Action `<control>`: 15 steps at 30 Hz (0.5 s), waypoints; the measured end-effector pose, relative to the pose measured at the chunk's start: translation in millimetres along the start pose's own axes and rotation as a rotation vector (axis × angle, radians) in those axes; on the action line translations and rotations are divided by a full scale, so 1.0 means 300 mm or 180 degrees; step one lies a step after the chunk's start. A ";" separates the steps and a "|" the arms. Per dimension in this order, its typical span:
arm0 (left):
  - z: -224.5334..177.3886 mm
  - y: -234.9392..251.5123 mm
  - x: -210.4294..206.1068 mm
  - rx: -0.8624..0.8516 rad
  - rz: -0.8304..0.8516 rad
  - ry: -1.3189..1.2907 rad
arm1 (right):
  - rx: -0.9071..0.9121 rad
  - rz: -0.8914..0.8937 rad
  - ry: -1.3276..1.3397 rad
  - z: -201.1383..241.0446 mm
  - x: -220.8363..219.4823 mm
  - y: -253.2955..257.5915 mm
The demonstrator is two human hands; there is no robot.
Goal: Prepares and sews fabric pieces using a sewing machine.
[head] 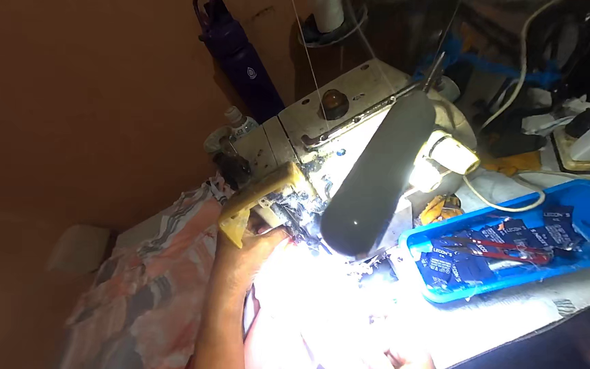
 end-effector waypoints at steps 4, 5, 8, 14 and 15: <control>-0.045 0.022 0.013 0.0176 0.0058 0.0546 | 0.0391 -0.0079 0.0003 0.024 -0.026 0.066; -0.059 0.023 0.016 0.0174 0.0043 0.0732 | 0.0526 -0.0117 -0.0027 0.031 -0.035 0.084; 0.021 0.053 0.057 -0.0202 -0.0102 0.1380 | 0.0561 -0.0056 0.0145 0.032 -0.058 0.122; -0.086 -0.252 0.160 -0.1901 -0.0603 0.1519 | 0.0351 -0.0015 0.0682 0.037 -0.058 0.120; -0.081 -0.293 0.133 -0.2073 -0.0357 0.1326 | 0.0327 -0.0061 0.0695 0.047 -0.054 0.127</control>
Point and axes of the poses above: each hand's wrist, its own y-axis towards the middle knuckle, its own x-axis out of the back of the hand, z = x × y, the point moved 7 cm from there along y, towards the middle knuckle, and after that the axes turned 9 degrees about -x, right-handed, at the moved point
